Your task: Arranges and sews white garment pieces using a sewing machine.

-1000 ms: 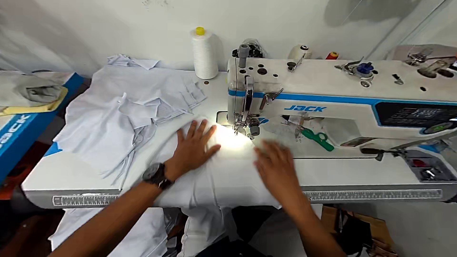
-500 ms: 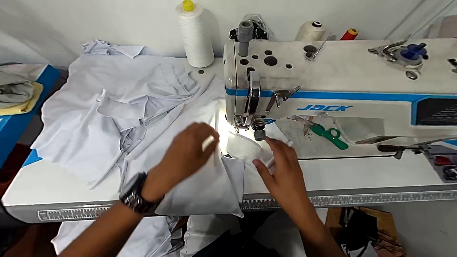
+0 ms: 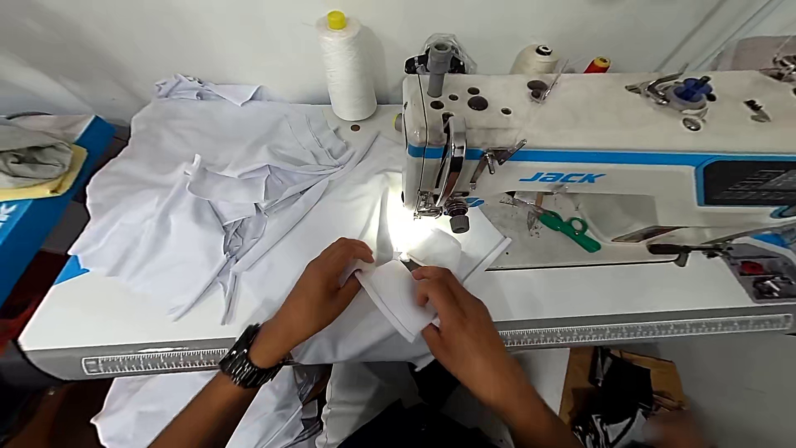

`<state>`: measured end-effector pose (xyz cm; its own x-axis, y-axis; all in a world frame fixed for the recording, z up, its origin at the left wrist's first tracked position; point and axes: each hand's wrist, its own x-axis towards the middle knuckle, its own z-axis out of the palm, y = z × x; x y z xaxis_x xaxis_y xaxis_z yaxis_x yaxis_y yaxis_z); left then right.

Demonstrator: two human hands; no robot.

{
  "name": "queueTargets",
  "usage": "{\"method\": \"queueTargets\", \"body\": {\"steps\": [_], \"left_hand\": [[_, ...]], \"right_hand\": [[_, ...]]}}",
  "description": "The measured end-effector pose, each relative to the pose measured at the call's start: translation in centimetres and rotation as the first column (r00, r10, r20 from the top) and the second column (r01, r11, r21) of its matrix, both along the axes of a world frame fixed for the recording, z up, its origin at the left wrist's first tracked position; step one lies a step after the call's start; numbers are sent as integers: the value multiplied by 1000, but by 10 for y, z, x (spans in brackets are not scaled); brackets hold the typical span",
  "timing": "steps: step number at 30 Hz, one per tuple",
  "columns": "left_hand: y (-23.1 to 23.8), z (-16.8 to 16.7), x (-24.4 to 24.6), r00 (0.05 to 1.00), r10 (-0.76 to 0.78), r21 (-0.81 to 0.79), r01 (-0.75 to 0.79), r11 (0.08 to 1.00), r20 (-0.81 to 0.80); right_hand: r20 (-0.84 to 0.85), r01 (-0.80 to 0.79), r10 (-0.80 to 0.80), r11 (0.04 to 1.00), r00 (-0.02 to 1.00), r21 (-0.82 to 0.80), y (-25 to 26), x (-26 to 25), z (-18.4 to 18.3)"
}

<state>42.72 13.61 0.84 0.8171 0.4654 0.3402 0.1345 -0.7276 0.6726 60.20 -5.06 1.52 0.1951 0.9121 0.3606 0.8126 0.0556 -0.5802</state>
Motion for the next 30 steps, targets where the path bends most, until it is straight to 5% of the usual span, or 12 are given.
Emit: {"method": "queueTargets", "body": {"steps": [3,5,8,10,21,27,30], "left_hand": [[1,-15,-30,974,116,269,-60,961,-196],[6,-21,-43,957,141,320,-55,946,-254],[17,-21,-50,940,133,356,-13,934,-315],[26,-20,-51,929,140,384,3,923,-343],[23,-9,-52,879,284,395,-122,910,-382],[29,-20,-66,873,277,412,-99,906,-400],[42,-16,-72,879,239,401,-60,914,-412]], "right_hand": [[80,-141,161,967,984,-211,-28,34,7],[40,-104,119,957,992,-269,-46,55,8],[-40,112,-121,979,992,-168,-34,36,1],[48,206,-202,972,978,-112,-14,12,-13],[126,242,-227,962,966,-127,7,-13,-20],[-112,178,-207,958,972,-227,2,5,-7],[12,282,-286,936,958,-211,-15,19,-8]]}}
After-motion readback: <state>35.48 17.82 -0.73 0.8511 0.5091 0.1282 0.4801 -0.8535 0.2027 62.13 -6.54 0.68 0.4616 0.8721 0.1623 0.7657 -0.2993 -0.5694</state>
